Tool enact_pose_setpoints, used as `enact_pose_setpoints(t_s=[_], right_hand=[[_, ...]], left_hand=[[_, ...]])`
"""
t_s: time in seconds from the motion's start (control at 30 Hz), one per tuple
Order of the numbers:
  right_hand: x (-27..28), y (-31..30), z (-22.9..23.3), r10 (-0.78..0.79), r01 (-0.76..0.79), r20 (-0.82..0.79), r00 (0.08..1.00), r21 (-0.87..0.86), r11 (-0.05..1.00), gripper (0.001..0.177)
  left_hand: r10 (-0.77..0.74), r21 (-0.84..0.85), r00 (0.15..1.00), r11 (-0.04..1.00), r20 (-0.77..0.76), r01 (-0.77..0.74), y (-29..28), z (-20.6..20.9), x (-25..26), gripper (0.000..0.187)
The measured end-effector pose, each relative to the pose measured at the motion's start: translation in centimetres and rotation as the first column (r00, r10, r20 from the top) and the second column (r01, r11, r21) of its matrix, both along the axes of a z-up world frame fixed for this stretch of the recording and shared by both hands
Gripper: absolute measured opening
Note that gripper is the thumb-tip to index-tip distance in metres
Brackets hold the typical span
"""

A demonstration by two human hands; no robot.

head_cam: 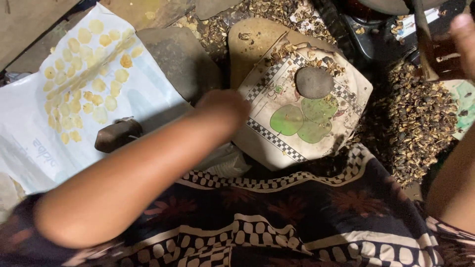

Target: Manually cracking nuts with stones and tools, sorting them, and roasting them in a pan.

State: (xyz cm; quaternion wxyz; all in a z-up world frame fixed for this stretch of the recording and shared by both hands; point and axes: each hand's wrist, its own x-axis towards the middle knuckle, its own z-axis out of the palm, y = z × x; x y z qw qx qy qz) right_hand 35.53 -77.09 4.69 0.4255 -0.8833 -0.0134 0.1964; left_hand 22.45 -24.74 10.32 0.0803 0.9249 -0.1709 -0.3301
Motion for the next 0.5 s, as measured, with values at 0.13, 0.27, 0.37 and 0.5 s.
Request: enact_pose_setpoints(t_s=[0.13,0.27,0.37,0.5], right_hand=[[0.4,10.0,5.4,-0.269,0.342,-0.309,0.912,0.211,0.916,0.041],[0.0,8.9,2.4,-0.144,0.213,-0.231,0.962,0.308,0.927,0.034],[-2.2,11.7,4.7,-0.404,0.410,-0.122,0.907,0.035,0.911,0.034],[-3.8,11.0,5.1,-0.179,0.260,0.413,0.893,-0.149,0.954,0.038]], left_hand=[[-0.148,-0.060,0.970,0.985,0.192,0.163,-6.6,-6.3,2.1,0.021],[0.158,-0.412,0.975,0.907,0.156,-0.081,-10.3,-6.3,3.1,0.029],[0.225,-0.577,0.966,0.809,0.128,-0.112,-11.0,-8.4,1.5,0.034],[0.019,-0.527,0.862,0.798,0.506,0.292,-9.9,-13.1,-0.7,0.028]])
